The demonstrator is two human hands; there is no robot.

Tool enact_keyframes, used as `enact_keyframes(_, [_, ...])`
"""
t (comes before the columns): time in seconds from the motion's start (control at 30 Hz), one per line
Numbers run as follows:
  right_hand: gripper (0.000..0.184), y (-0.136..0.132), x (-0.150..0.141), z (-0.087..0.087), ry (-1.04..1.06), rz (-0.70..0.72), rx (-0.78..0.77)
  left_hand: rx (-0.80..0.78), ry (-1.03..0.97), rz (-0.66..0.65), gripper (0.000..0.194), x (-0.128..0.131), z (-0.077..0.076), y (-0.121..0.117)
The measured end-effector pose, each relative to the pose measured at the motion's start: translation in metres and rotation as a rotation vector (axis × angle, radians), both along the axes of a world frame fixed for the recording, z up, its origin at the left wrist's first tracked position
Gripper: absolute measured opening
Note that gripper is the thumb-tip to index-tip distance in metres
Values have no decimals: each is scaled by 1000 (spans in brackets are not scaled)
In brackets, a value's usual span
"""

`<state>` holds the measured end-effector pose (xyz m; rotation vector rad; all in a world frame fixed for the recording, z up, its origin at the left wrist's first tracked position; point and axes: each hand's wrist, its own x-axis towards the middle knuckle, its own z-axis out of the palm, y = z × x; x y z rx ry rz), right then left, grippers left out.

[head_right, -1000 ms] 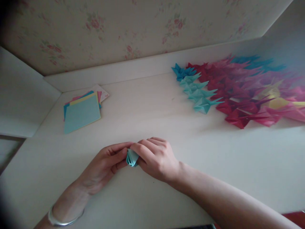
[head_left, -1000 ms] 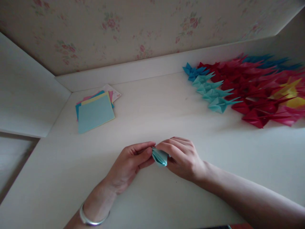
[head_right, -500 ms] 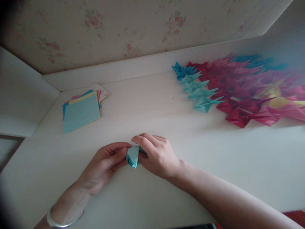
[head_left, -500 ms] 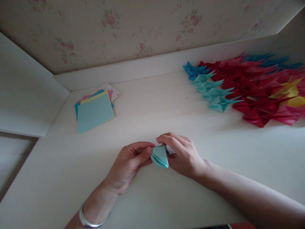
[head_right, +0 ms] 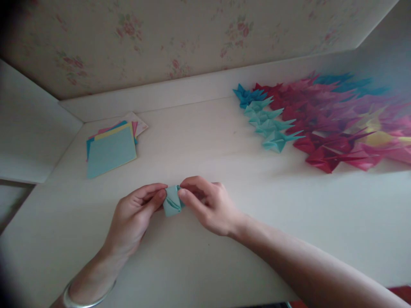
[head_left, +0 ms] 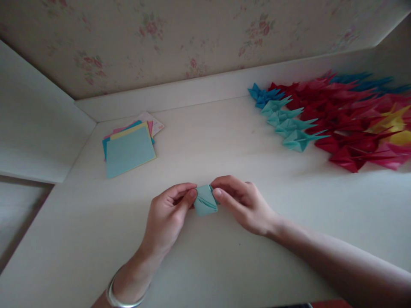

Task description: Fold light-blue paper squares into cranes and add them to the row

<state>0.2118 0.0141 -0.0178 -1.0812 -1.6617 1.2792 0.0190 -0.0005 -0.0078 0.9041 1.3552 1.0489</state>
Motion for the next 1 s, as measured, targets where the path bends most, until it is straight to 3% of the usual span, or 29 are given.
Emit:
enact_keyframes(0.23, [21, 1, 0, -1, 12, -23, -51, 133, 228, -21, 18, -1, 0, -1])
enact_keyframes(0.5, [13, 1, 1, -4, -98, -48, 63, -23, 87, -153, 35, -1, 2, -1])
enact_keyframes(0.7, [22, 2, 2, 2, -84, 5, 23, 81, 293, -211, 25, 0, 5, -1])
enact_keyframes(0.8, [22, 3, 0, -1, 19, 53, -39, 46, 205, -208, 28, 0, 5, -1])
enact_keyframes(1.0, [16, 7, -2, -14, 119, -19, -116, 21, 99, -169, 32, 0, 4, -2])
